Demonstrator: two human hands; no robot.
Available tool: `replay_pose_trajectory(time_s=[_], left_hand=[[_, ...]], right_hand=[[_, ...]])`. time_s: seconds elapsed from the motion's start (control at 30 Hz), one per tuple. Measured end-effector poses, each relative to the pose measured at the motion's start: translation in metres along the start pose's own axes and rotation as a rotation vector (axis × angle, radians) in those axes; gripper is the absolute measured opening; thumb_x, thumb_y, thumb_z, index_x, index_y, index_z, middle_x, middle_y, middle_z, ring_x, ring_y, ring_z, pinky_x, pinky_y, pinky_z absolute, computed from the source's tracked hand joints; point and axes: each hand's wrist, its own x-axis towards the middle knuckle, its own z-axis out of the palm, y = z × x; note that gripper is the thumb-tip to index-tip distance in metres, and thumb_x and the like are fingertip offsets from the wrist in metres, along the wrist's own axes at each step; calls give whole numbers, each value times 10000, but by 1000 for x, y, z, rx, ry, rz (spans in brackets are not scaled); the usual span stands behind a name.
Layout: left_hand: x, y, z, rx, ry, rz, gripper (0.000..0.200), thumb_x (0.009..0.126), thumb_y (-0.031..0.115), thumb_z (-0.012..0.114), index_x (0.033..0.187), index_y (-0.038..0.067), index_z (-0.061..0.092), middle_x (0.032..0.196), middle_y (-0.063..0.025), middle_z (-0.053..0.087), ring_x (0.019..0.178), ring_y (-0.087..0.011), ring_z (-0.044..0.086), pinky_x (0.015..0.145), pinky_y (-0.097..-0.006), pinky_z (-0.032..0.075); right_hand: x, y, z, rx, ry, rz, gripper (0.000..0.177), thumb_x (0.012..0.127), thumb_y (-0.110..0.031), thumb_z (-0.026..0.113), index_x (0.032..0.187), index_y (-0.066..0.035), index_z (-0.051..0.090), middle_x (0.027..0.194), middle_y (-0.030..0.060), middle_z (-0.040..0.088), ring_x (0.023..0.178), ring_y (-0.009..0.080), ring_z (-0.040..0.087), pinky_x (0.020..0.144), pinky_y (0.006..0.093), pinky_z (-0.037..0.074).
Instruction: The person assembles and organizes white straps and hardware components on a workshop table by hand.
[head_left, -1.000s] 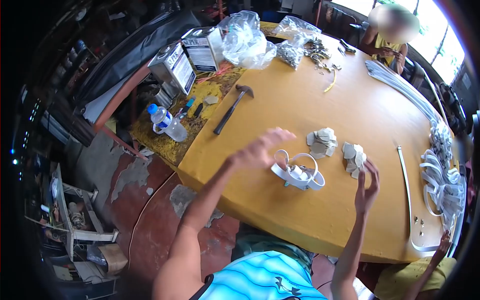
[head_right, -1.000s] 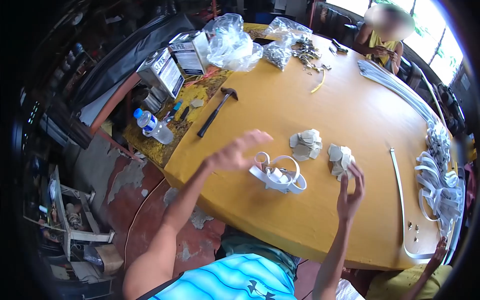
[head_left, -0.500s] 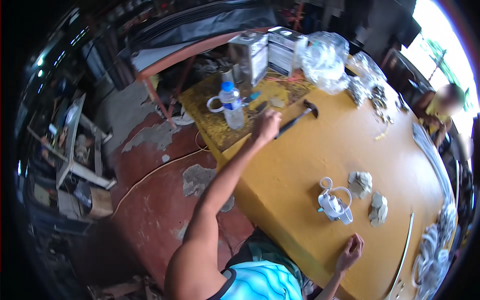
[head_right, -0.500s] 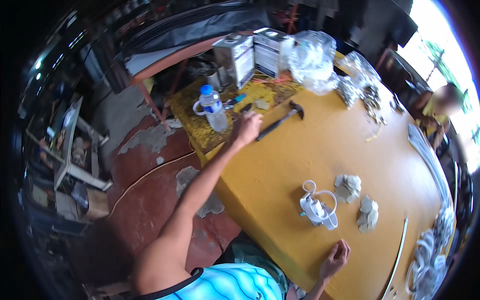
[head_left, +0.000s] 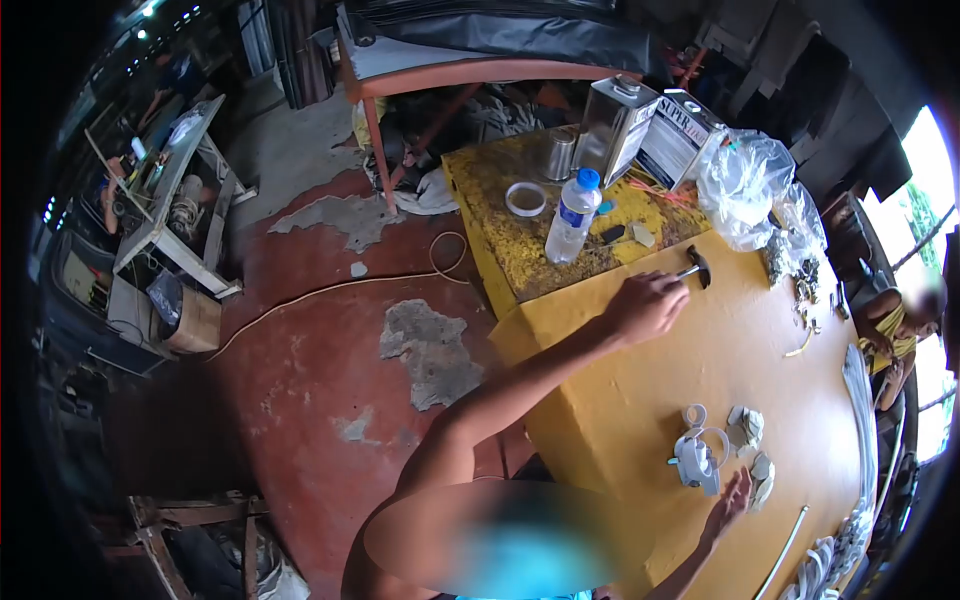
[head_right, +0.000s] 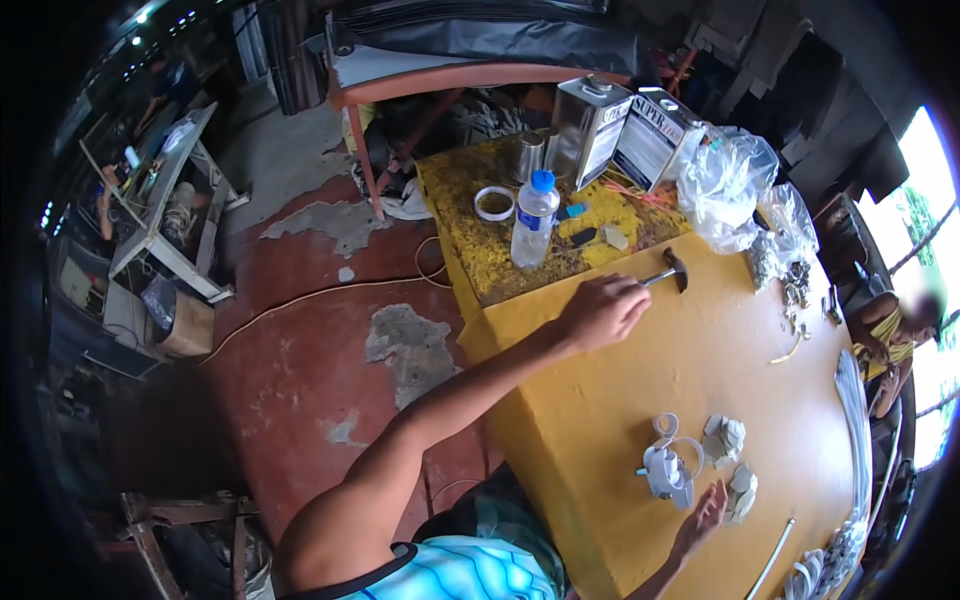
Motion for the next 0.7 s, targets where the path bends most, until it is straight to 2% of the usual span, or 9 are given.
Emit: replay_pose_trajectory(time_s=[0.13, 0.17, 0.27, 0.3, 0.4, 0.43, 0.53, 0.63, 0.7], left_hand=[[45, -39, 35, 314, -181, -250, 108, 866, 104, 575, 917, 29, 634, 874, -149, 632, 812, -299, 637, 694, -427, 518], [55, -67, 47, 478, -285, -302, 156, 872, 140, 577, 951, 29, 652, 930, -165, 643, 883, -302, 631, 697, -448, 513], [64, -117, 64, 992, -519, -475, 300, 900, 212, 562, 1084, 12, 688, 1142, -232, 644, 1094, -348, 588, 722, -527, 493], [67, -122, 63, 1081, -581, -547, 325, 935, 215, 525, 1145, 33, 692, 1260, -221, 612, 1151, -371, 570, 784, -579, 461], [67, -172, 78, 1101, -775, -593, 345, 918, 300, 574, 1143, 72, 703, 1212, -136, 646, 1179, -295, 556, 870, -574, 413], [67, -190, 84, 1035, -829, -667, 420, 954, 335, 541, 1244, 43, 628, 1254, -137, 611, 1157, -283, 539, 963, -512, 396], [54, -204, 88, 1049, -729, -747, 349, 946, 290, 544, 1194, 70, 655, 1193, -115, 637, 1102, -258, 569, 913, -475, 420], [47, -219, 94, 1044, -625, -743, 260, 933, 222, 549, 1119, 112, 694, 1101, -82, 676, 1018, -220, 614, 837, -420, 454], [47, -227, 96, 1041, -573, -716, 225, 924, 176, 552, 1069, 140, 721, 1039, -60, 702, 963, -195, 644, 787, -383, 478]], right_hand=[[19, -5, 20, -99, -247, -16, 323, 956, -266, 597, 1143, -8, 649, 964, 89, 650, 774, 145, 594, 684, 301, 480], [13, -32, 24, -44, -281, 24, 296, 935, -251, 622, 1079, 4, 667, 763, 43, 600, 706, 131, 574, 655, 302, 466], [11, -20, 27, -48, -359, 33, 282, 907, -221, 662, 1073, 7, 662, 684, 14, 570, 696, 113, 563, 650, 287, 457], [6, -29, 25, -50, -375, 90, 254, 899, -190, 684, 1054, 10, 666, 723, 8, 591, 704, 100, 559, 644, 267, 447], [3, -7, 17, -3, -392, 107, 232, 907, -183, 684, 1041, 7, 673, 754, -1, 610, 704, 87, 550, 635, 248, 428], [1, -4, 14, -13, -401, 99, 232, 907, -183, 684, 1041, 7, 673, 754, -1, 610, 704, 87, 550, 635, 248, 428], [-13, -19, 5, 148, -309, 143, 267, 917, -184, 681, 1097, 10, 646, 817, 6, 638, 730, 90, 562, 651, 244, 433], [-18, -28, -4, 310, -193, 75, 354, 946, -179, 643, 1245, -7, 565, 1054, 49, 654, 933, 129, 590, 809, 281, 460], [-20, -53, -4, 198, -66, 18, 303, 968, -184, 610, 1212, -5, 590, 1122, 64, 648, 1002, 158, 588, 881, 312, 452]])
